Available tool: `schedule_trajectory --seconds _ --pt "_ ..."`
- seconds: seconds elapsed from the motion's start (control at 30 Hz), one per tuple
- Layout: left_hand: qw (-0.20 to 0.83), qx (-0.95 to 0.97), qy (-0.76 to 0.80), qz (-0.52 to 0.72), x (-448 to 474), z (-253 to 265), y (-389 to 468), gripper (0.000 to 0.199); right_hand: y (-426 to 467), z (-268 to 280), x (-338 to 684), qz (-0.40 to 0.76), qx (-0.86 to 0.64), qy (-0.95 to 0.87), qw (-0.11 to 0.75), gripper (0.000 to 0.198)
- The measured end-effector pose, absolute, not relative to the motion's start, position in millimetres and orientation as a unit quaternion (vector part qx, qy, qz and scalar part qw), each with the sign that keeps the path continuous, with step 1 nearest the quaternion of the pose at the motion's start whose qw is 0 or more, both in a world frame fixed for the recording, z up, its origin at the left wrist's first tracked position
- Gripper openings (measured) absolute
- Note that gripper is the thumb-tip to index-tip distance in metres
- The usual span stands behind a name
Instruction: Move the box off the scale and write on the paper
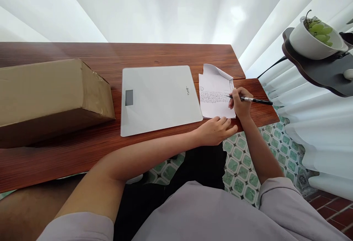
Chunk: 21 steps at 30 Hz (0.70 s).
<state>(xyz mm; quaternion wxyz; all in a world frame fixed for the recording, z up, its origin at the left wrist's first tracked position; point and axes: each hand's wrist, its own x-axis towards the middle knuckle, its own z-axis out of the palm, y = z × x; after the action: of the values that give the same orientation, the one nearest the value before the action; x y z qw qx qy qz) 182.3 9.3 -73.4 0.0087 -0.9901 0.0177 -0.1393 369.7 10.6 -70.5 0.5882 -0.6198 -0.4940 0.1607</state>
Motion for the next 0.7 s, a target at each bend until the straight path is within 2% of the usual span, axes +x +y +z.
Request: schedule_trajectory --seconds 0.1,0.2,0.43,0.7 --pt "0.0 -0.991 0.019 -0.136 182.2 -72.8 9.9 0.04 8.9 -71.7 365.7 0.227 -0.623 -0.547 0.512 0.046" --pt "-0.003 -0.99 0.02 -0.141 181.6 -72.6 10.5 0.04 8.1 -72.4 362.9 0.244 -0.644 -0.56 0.461 0.046" --pt "0.025 -0.985 -0.02 -0.168 180.5 -73.8 9.2 0.041 10.3 -74.7 363.2 0.247 -0.66 -0.55 0.448 0.045" --pt "0.004 -0.989 -0.055 -0.14 182.0 -73.9 8.6 0.039 11.2 -77.7 365.1 0.25 -0.656 -0.559 0.441 0.042"
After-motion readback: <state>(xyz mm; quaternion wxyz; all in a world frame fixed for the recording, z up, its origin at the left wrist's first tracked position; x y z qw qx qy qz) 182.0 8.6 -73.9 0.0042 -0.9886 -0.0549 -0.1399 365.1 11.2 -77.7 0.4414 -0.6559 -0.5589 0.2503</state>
